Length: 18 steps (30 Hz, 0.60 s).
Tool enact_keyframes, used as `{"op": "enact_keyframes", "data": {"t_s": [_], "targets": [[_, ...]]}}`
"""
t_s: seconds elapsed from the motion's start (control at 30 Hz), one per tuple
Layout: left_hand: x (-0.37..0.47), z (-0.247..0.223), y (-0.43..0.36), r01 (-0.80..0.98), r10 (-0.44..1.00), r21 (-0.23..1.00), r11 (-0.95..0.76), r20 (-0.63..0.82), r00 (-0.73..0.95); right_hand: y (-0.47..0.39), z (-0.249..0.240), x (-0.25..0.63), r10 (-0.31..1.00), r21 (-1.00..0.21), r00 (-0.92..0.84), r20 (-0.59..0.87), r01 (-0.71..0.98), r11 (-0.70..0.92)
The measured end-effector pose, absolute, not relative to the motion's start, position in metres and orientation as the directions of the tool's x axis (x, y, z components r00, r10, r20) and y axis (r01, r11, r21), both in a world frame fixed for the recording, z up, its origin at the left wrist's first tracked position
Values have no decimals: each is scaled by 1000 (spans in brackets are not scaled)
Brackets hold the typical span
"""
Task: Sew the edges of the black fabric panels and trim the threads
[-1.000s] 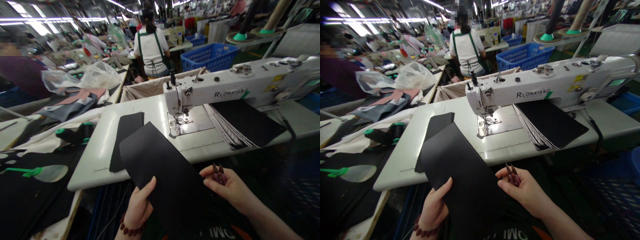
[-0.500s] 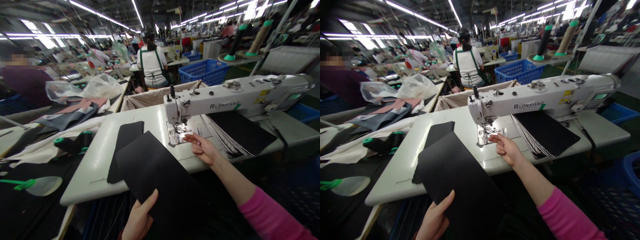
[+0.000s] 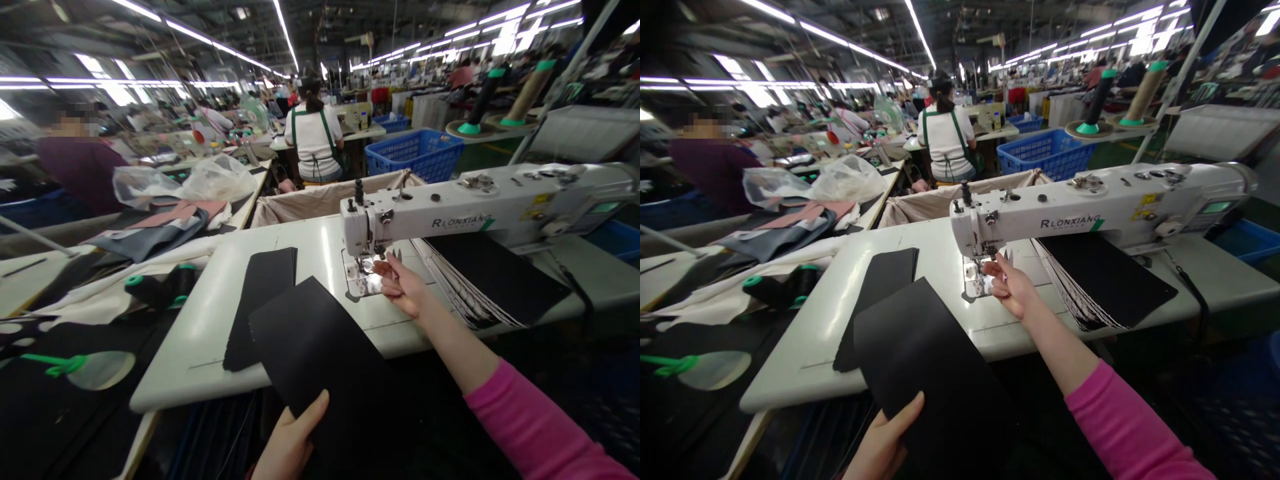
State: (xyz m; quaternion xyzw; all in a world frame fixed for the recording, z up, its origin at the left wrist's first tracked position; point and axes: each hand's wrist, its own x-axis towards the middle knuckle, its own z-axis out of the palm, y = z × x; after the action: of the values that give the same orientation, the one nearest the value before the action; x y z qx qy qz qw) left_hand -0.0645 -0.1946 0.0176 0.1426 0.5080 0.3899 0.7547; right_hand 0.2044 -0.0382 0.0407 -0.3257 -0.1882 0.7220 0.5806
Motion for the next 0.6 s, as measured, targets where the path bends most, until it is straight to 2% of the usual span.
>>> {"op": "enact_keyframes", "data": {"t_s": [0.07, 0.13, 0.2, 0.27, 0.37, 0.47, 0.6], "targets": [[-65, 15, -194, -357, 753, 669, 651, -627, 199, -62, 42, 200, 968, -765, -124, -218, -595, -249], [-64, 13, -194, -244, 782, 743, 624, -593, 193, -90, 43, 195, 969, -900, -166, -183, -369, -233], [-61, 13, -196, -119, 807, 803, 583, -557, 196, -118, 43, 191, 960, -957, -197, -199, -171, -234], [-55, 15, -198, -23, 822, 838, 545, -529, 211, -140, 44, 189, 966, -975, -155, -207, -48, -217], [-48, 19, -202, -10, 832, 852, 523, -508, 222, -158, 48, 189, 978, -981, -80, -195, 14, -194], [-44, 23, -204, -120, 830, 831, 543, -508, 230, -166, 53, 193, 976, -981, -102, -193, 14, -192], [-40, 29, -204, -188, 827, 805, 563, -543, 149, -171, 58, 197, 970, -978, -123, -209, 7, -209]]}}
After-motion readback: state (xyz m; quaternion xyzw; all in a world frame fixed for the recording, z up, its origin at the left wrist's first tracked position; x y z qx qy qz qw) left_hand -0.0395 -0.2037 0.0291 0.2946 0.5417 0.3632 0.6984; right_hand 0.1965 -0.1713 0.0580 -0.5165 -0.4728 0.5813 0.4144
